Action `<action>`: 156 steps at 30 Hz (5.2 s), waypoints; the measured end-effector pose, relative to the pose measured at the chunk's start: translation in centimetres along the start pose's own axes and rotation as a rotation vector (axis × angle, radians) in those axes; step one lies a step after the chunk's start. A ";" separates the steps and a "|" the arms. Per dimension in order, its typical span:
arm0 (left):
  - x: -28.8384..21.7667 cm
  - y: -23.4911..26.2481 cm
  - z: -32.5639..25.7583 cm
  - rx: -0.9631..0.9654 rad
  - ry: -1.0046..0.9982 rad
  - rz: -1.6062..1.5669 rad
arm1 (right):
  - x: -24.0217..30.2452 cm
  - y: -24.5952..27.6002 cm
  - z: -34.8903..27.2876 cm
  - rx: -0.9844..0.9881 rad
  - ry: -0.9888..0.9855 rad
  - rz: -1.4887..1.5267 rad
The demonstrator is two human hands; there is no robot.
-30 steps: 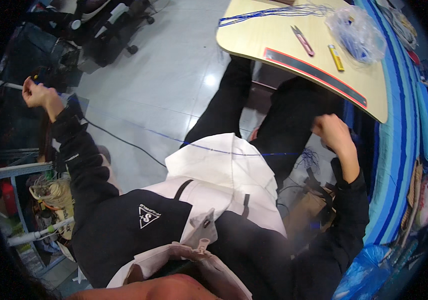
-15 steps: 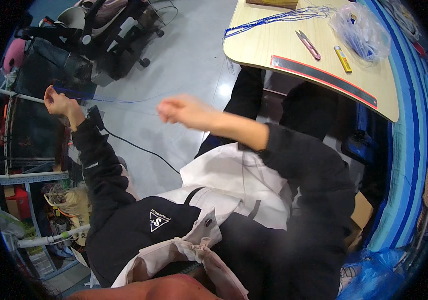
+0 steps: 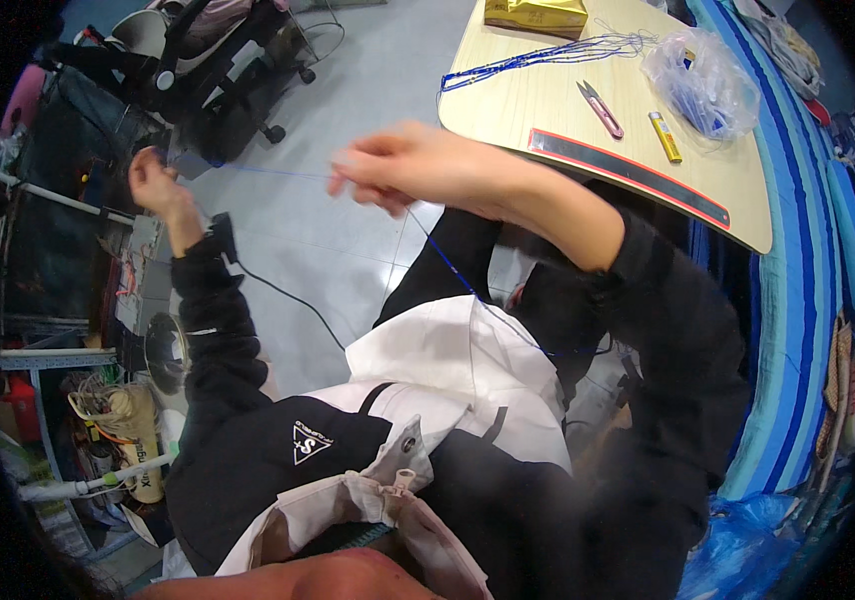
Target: The person assembles beaded cords by threading beads onto blue cords, measuring segments with a ruler, tying knots, and sealing the ends with a lighter. The finished cords are placed on the table.
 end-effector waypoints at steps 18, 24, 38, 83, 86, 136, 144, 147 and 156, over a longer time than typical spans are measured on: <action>1.3 -26.6 -37.4 0.635 1.358 -0.968 | 8.4 17.5 0.9 -0.626 0.181 -0.005; 1.4 -25.7 -38.3 0.823 1.292 -0.705 | 6.9 22.0 -10.0 -1.012 0.202 -0.813; 4.0 -24.0 -41.4 1.241 1.242 -0.084 | -14.1 13.7 -22.9 -0.874 -0.320 -0.565; 6.9 -32.3 -40.3 1.541 0.532 0.607 | -16.5 19.2 -26.2 -1.448 -0.584 -0.759; 7.1 -32.5 -40.5 1.578 0.537 0.640 | -16.4 19.0 -26.2 -1.418 -0.626 -0.818; 6.9 -33.5 -41.5 1.625 0.577 0.691 | -15.5 18.3 -25.5 -1.322 -0.514 -0.888; 7.0 -33.4 -41.3 1.630 0.577 0.699 | -15.9 18.3 -24.7 -1.256 -0.522 -0.976; 7.0 -33.4 -41.3 1.626 0.571 0.690 | -15.9 18.2 -24.7 -1.257 -0.517 -0.995; 7.1 -33.2 -41.2 1.627 0.613 0.667 | -16.2 18.4 -26.2 -1.291 -0.609 -1.082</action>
Point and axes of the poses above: each hand's wrist, its own z-axis towards the middle knuckle, its own y-axis out of the back of the hand, x = y × z, the point moved 10 cm from there along z, towards the middle knuckle, and after that the axes turned 15 degrees about -z, right-handed, at the moved point
